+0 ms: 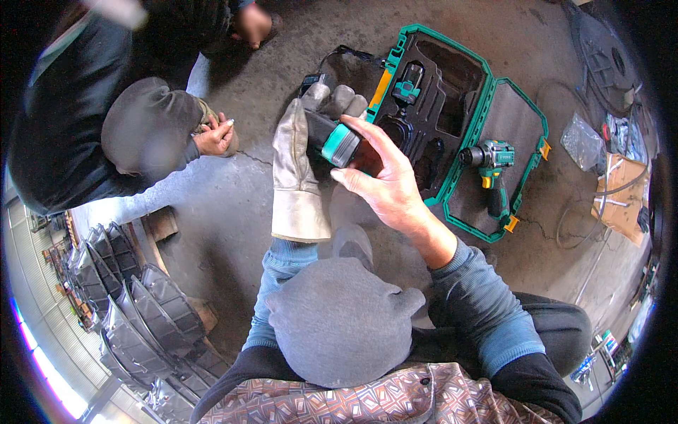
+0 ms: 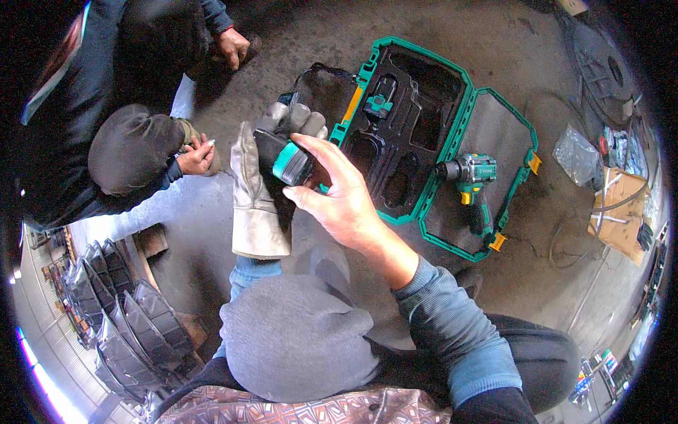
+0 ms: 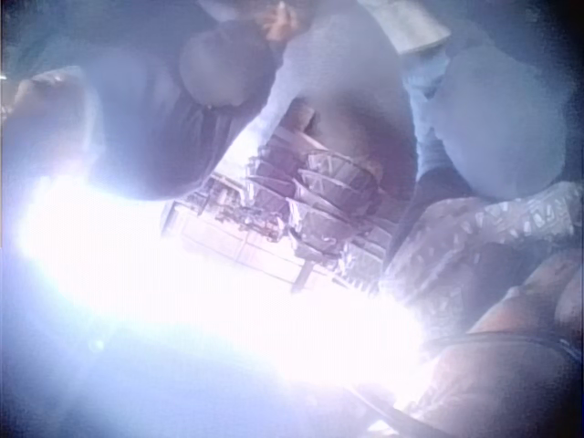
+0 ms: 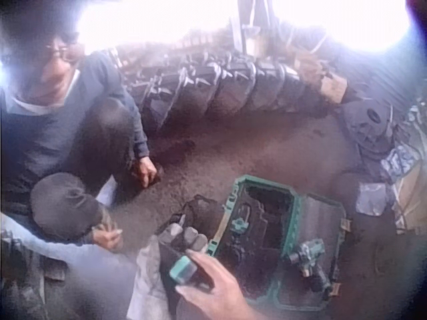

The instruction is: The person sits on the floor and assembles a cordless drill by attaching a battery pack to the tool. They handle the battery and drill, then place the assembled drill into a green carrying case.

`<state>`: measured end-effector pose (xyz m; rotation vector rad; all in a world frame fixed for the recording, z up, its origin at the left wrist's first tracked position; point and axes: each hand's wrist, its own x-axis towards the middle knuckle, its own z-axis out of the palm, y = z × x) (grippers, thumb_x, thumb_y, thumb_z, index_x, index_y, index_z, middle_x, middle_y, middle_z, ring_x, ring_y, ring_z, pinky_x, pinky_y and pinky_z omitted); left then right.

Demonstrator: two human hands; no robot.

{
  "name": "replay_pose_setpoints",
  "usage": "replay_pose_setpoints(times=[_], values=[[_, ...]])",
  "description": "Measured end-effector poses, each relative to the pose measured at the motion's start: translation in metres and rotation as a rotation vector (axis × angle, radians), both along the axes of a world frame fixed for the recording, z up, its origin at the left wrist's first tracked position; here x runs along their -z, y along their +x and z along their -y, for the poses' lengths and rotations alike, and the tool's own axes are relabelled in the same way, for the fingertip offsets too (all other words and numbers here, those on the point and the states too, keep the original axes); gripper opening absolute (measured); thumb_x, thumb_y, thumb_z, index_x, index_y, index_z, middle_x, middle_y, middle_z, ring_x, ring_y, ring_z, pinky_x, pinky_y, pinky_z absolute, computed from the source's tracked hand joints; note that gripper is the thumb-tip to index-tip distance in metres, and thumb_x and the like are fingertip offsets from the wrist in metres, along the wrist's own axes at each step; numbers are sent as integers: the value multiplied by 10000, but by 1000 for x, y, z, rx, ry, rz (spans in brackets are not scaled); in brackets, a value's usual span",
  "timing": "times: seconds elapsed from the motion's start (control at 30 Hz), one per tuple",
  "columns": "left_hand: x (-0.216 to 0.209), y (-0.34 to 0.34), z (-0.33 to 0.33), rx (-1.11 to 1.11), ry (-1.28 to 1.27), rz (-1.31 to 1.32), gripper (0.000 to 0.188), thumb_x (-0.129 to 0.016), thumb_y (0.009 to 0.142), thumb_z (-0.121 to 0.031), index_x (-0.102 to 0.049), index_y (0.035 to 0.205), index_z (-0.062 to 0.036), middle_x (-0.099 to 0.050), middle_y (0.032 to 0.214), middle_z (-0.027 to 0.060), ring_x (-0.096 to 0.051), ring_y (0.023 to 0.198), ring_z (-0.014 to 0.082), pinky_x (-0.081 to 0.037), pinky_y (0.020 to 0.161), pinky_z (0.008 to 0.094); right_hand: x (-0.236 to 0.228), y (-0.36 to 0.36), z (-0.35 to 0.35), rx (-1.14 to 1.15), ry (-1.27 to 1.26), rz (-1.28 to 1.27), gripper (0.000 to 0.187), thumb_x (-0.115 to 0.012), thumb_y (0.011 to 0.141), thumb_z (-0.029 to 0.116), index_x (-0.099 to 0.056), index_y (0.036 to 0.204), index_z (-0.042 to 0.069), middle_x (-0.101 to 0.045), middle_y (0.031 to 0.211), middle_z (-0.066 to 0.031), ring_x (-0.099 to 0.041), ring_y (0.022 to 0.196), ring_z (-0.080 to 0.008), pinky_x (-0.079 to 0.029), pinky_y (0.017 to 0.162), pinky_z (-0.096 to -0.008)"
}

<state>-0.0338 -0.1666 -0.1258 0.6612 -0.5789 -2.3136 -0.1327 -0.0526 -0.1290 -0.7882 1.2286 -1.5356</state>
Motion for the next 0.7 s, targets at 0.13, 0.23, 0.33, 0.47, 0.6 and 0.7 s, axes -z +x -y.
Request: replay_pose_setpoints(times=[0.13, 0.23, 0.33, 0.47, 0.6, 0.7], values=[[-7, 8, -1, -25, 18, -3, 472, -504, 1096, -348, -519, 1490, -87, -629, 1405, 122, -605, 1270, 220, -487, 1079, 363, -4, 0, 1, 22, -33, 205, 694, -765, 911, 61, -441, 1520, -23, -544, 1434, -124, -565, 1269, -173, -488, 1038, -323], [-14, 12, -6, -59, 13, 20, 489, -474, 1104, -366, -500, 1504, -86, -605, 1437, 121, -593, 1290, 230, -486, 1089, 382, -8, 2, 1, 44, -37, 456, 690, -773, 915, 96, -451, 1510, -36, -561, 1435, -119, -567, 1282, -184, -463, 1087, -338], [-19, 16, -12, -83, 20, 40, 507, -445, 1111, -385, -480, 1518, -84, -581, 1468, 121, -580, 1311, 239, -485, 1098, 401, 4, 2, 3, 17, -64, 461, 700, -773, 933, 137, -435, 1522, -30, -593, 1398, -136, -596, 1257, -218, -481, 1099, -371], [-20, 23, -21, -94, 10, 89, 507, -443, 1108, -381, -480, 1513, -78, -576, 1472, 124, -584, 1304, 249, -493, 1091, 414, 7, 8, 3, 29, -50, 487, 661, -745, 958, 137, -434, 1512, -46, -596, 1386, -148, -613, 1228, -219, -539, 1019, -370], [-20, 20, -19, -87, -106, 151, 484, -478, 1093, -349, -506, 1487, -69, -599, 1438, 133, -608, 1263, 256, -509, 1063, 413, 2, 5, 5, 24, 14, 572, 665, -759, 955, 167, -443, 1491, -70, -634, 1291, -144, -665, 1046, -182, -572, 923, -347], [-22, 22, -17, -101, -238, 231, 467, -504, 1082, -325, -525, 1467, -63, -617, 1412, 139, -626, 1232, 261, -522, 1042, 413, -8, 2, 7, -42, 152, 511, 685, -791, 934, 187, -455, 1465, -85, -654, 1222, -128, -677, 941, -163, -579, 884, -335]])
